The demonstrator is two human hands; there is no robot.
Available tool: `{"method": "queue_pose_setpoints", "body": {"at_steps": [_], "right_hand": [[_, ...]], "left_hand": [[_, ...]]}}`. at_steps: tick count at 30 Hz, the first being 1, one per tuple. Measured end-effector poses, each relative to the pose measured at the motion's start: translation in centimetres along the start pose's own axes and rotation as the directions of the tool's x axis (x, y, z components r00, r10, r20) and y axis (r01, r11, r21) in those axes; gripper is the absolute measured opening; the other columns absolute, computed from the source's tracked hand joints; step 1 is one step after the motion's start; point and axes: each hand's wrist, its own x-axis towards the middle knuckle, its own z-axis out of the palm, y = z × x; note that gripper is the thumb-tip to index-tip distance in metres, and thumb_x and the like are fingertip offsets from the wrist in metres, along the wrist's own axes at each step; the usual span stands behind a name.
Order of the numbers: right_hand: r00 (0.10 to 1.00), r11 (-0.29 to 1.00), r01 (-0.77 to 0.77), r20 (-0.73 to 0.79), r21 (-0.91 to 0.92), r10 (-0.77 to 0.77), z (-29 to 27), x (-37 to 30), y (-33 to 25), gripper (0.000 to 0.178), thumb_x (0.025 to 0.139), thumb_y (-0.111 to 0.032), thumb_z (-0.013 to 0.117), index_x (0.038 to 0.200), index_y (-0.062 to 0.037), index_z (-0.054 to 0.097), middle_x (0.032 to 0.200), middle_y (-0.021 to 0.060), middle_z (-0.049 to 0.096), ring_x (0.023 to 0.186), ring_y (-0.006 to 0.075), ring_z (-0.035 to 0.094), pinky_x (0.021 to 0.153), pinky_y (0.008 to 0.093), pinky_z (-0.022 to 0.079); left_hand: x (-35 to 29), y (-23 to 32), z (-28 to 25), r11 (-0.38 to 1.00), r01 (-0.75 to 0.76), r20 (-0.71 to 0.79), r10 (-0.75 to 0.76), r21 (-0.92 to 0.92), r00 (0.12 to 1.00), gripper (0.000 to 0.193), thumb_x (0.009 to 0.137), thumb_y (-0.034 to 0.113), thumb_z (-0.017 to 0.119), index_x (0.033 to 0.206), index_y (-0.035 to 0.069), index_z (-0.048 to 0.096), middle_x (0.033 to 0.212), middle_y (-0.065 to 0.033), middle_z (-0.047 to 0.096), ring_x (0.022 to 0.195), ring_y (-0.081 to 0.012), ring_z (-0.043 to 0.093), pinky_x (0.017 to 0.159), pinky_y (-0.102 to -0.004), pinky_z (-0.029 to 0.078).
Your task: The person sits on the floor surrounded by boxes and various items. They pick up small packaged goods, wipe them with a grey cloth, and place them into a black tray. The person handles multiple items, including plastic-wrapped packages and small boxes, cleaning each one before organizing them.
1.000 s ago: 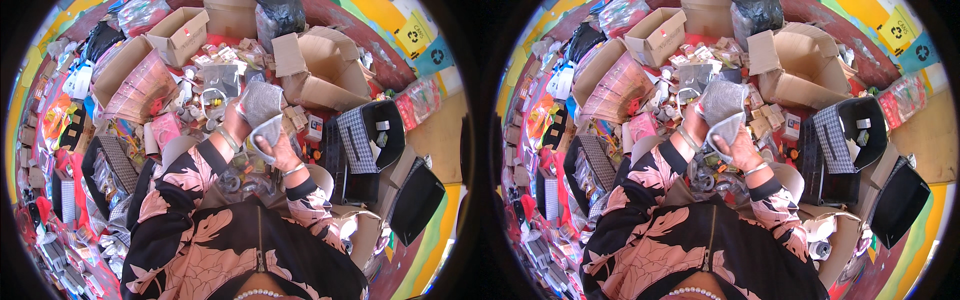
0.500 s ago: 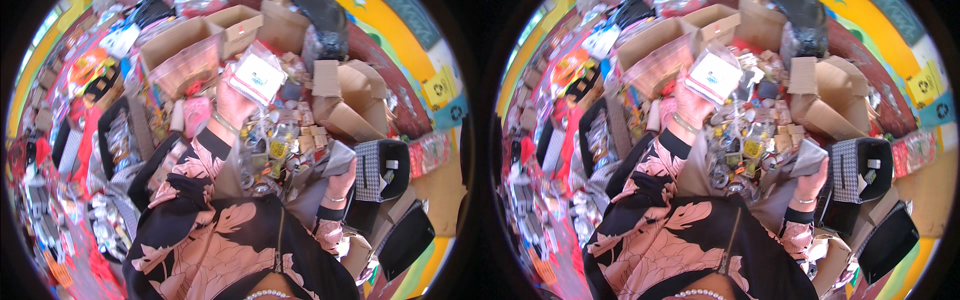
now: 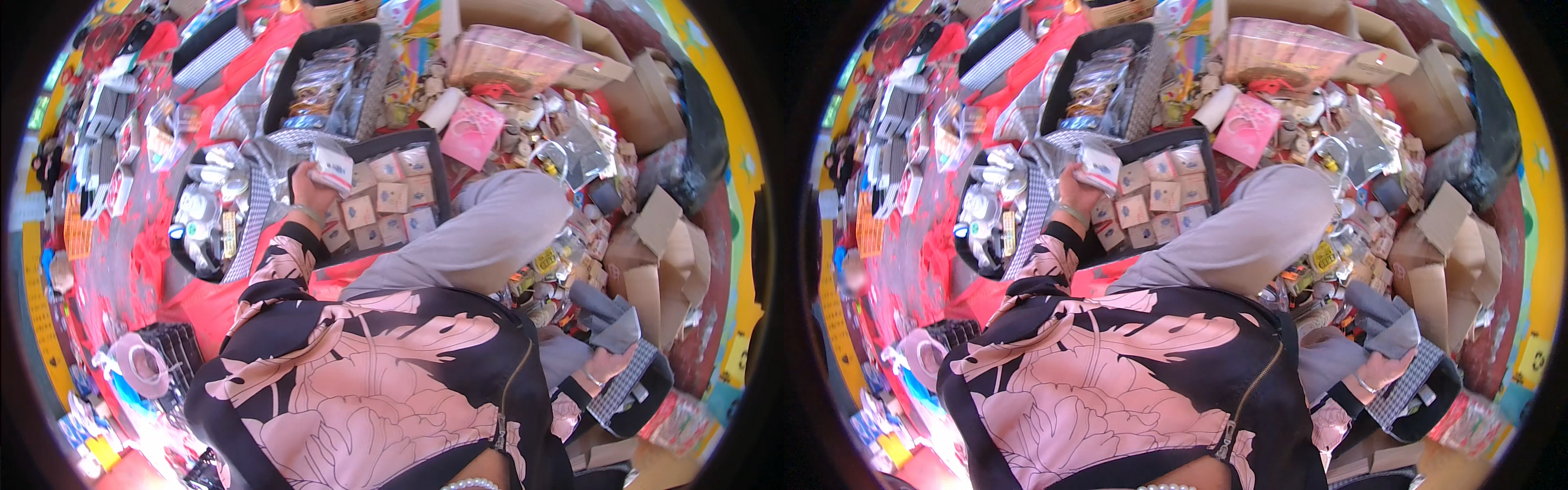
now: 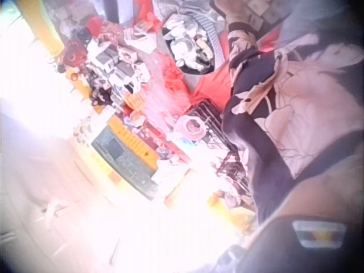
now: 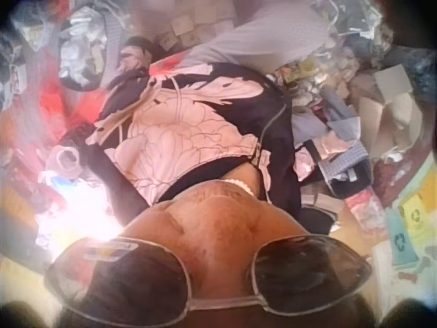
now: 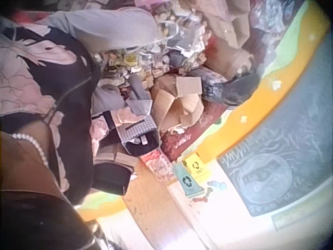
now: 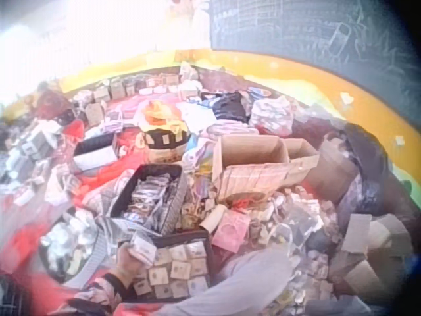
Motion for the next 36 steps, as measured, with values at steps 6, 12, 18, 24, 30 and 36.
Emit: {"method": "queue_pose_setpoints", "body": {"at_steps": [6,12,18,24,30,36], "right_hand": [[0.950,0.798,0.311,0.158,-0.516,-0.269,2.3,-1.6,-0.8,0.053,0.073,-0.020,0.062,0.115,0.0077,0.045,0.115,0.0168,0.053,0.102,0.0254,0.052,0.090,0.0373,0.040],[0.926,0.836,-0.377,0.138,0.398,0.352,3.6,-0.8,-0.3,0.034,0.088,-0.013,0.048,0.116,0.0064,0.045,0.117,0.0123,0.052,0.106,0.0221,0.049,0.093,0.0354,0.040],[0.964,0.950,-0.259,0.109,0.174,0.243,1.6,-1.1,1.6,0.045,0.076,-0.007,0.062,0.116,0.0047,0.044,0.109,0.0120,0.055,0.094,0.0205,0.053,0.087,0.0321,0.042],[0.956,0.874,0.196,0.286,-0.445,-0.068,5.3,-6.0,-2.3,0.047,0.065,-0.005,0.066,0.108,0.0045,0.049,0.102,0.0111,0.058,0.089,0.0192,0.054,0.082,0.0294,0.043],[0.958,0.975,-0.108,0.241,-0.194,0.154,4.4,-4.8,-0.6,0.040,0.083,-0.022,0.048,0.115,0.0023,0.047,0.115,0.0117,0.052,0.104,0.0241,0.049,0.090,0.0378,0.039],[0.840,0.775,-0.541,0.167,0.327,0.516,5.6,-4.1,-1.2,0.042,0.093,-0.031,0.039,0.119,0.0005,0.046,0.121,0.0115,0.050,0.112,0.0269,0.047,0.095,0.0429,0.036]], "left_hand": [[-2.4,-1.9,-9.3,0.982,0.190,-0.201,-0.190,-0.020,0.961,0.055,0.065,0.019,0.048,0.115,-0.004,0.044,0.116,-0.0192,0.048,0.111,-0.0388,0.043,0.095,-0.0584,0.027],[-0.1,-4.5,-14.2,0.970,0.243,-0.312,-0.228,0.009,0.922,0.043,0.066,0.011,0.044,0.106,-0.003,0.047,0.105,-0.0207,0.051,0.101,-0.0392,0.049,0.090,-0.0577,0.035],[2.7,-9.5,-17.1,0.918,0.376,-0.203,-0.347,0.126,0.916,0.046,0.060,0.000,0.042,0.107,0.001,0.047,0.090,-0.0144,0.052,0.083,-0.0340,0.053,0.080,-0.0472,0.044],[2.5,-10.3,-18.3,0.766,0.524,-0.348,-0.408,0.373,0.844,0.053,0.062,-0.004,0.043,0.114,0.005,0.046,0.098,-0.0148,0.054,0.091,-0.0341,0.055,0.078,-0.0474,0.046],[4.8,-10.2,-25.9,0.424,0.306,-0.224,-0.233,0.852,0.946,0.043,0.058,-0.004,0.064,0.101,0.003,0.061,0.090,-0.0139,0.064,0.089,-0.0281,0.059,0.075,-0.0345,0.047],[6.1,-11.1,-25.2,-0.145,0.221,-0.236,-0.095,0.965,0.967,0.041,0.057,-0.002,0.064,0.097,0.004,0.063,0.091,-0.0140,0.064,0.087,-0.0270,0.060,0.078,-0.0351,0.047]]}}
